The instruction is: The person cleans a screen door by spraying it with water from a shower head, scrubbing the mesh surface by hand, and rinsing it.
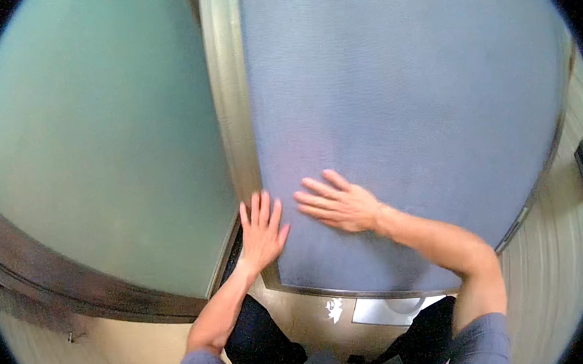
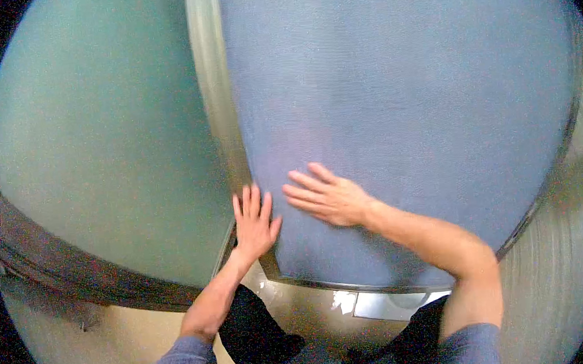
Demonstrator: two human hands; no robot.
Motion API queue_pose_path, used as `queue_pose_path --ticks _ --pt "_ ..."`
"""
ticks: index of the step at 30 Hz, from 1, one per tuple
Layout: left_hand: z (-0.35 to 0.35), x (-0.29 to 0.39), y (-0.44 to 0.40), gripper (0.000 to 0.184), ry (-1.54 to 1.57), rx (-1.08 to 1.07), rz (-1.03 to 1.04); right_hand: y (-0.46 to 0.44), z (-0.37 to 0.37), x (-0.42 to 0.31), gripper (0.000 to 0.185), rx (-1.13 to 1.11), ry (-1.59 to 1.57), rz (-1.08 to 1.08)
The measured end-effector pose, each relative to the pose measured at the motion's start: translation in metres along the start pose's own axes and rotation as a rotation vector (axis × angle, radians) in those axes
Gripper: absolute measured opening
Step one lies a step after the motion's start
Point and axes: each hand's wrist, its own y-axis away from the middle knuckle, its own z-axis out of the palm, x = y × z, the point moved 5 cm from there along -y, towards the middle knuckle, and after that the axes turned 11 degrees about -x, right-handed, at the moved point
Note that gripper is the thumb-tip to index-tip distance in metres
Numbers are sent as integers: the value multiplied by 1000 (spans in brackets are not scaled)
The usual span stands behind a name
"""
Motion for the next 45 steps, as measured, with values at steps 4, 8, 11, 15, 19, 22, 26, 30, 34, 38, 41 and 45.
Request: queue_pose_path --ticks 4,8,11,15,19,22,26,30,34,38,41,45 --pt "-16 6 30 63 -190 -477 354 114 -89 119 72 54 104 450" --pt "-89 14 -20 57 14 -519 358 269 -159 243 68 167 364 1146" --pt "-149 27 -101 58 202 -406 178 319 -202 269 63 423 -196 1438" --pt "-206 73 -166 58 729 -486 -107 311 -276 222 75 1509 -1897 863" --pt "-276 157 -205 66 1730 -651 -495 272 -361 191 90 2003 -2205 611" --pt "-337 212 -228 75 2145 -776 -427 256 -399 172 88 2108 -2234 663" --pt "-418 241 -244 74 2506 -1020 -498 244 -470 131 80 2017 -2214 821" --pt "-430 245 -225 53 2437 -1130 -518 241 -533 54 62 1724 -1856 1379" --pt "-390 235 -188 32 2266 -1354 -395 260 -583 -74 26 144 -397 2105" --pt "-393 223 -145 20 1960 -1373 -604 251 -634 -219 23 382 -874 2530" --pt "-388 209 -116 18 1779 -1361 -537 228 -675 -307 22 207 -815 2843" --pt "-341 175 -53 24 1721 -1487 -736 184 -694 -391 26 -126 -399 2640"
